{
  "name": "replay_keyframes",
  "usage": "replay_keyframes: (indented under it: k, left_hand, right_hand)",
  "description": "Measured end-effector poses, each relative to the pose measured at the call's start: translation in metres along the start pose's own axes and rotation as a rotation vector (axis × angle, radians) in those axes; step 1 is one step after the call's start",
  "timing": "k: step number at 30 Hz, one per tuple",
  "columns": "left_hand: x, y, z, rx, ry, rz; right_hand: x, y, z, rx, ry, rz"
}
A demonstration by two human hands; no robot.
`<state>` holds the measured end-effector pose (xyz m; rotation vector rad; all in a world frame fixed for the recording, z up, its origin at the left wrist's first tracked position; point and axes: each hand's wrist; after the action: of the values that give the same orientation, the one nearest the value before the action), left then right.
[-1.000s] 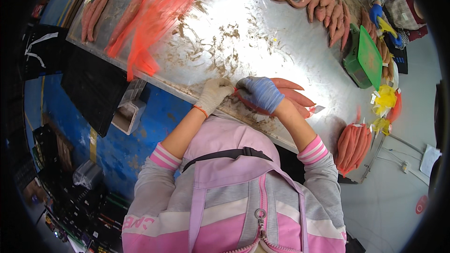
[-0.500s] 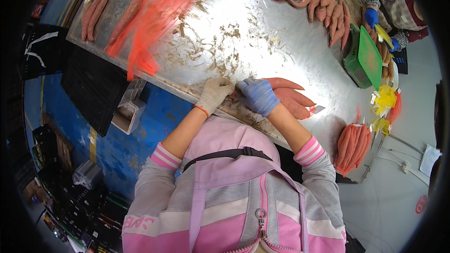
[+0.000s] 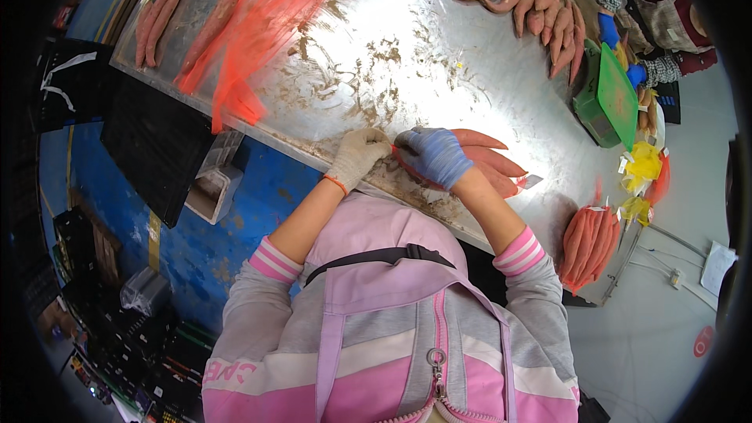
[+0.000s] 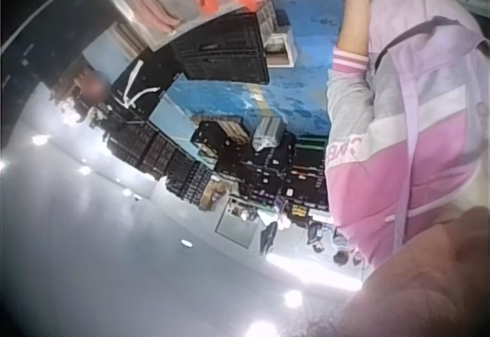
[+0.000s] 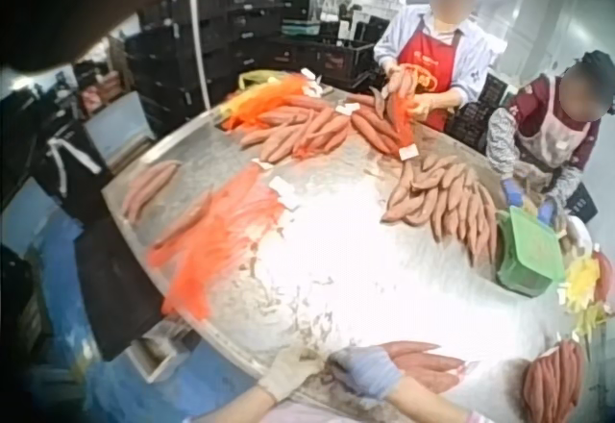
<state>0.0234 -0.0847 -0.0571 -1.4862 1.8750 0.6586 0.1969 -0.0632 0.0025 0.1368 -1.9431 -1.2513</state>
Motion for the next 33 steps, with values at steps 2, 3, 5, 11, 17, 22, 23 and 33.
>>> replay_keyframes:
  k: [2,3,5,11,17,22,23,33]
  left_hand:
    - [0.002,0.0,0.001,-0.015,-0.084,0.071]
    - [0.003,0.0,0.001,-0.012,-0.071,0.059]
    - [0.003,0.0,0.001,-0.006,-0.047,0.035]
    - [-0.019,-0.004,-0.011,-0.053,-0.12,0.31]
    - [0.001,0.0,-0.001,0.075,-0.156,0.112]
    - [-0.004,0.003,-0.007,0.139,-0.025,-0.014]
    - [-0.007,0.002,-0.008,0.154,0.026,-0.042]
    - [-0.013,0.0,-0.015,0.097,0.011,0.065]
  right_hand:
    - [-0.002,-0.004,0.002,0.03,0.001,-0.062]
    - [-0.003,-0.006,0.002,0.024,0.005,-0.063]
    - [-0.005,-0.009,0.001,0.011,0.013,-0.067]
    - [-0.005,-0.007,-0.008,-0.017,-0.041,0.023]
    - [-0.001,-0.007,-0.004,-0.121,0.005,-0.018]
    - [-0.003,-0.009,-0.003,-0.093,0.017,-0.055]
    - [-0.002,-0.009,-0.002,-0.093,0.015,-0.053]
    - [0.0,-0.015,-0.003,-0.013,0.053,-0.139]
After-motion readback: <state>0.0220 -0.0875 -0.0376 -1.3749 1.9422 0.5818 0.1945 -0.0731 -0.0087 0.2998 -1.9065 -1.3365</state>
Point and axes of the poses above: each hand's wrist, its own z-axis towards the middle knuckle, its own y-axis out of the back of the hand, x = y × z, and after that the axes turned 9 degrees about y, right-handed
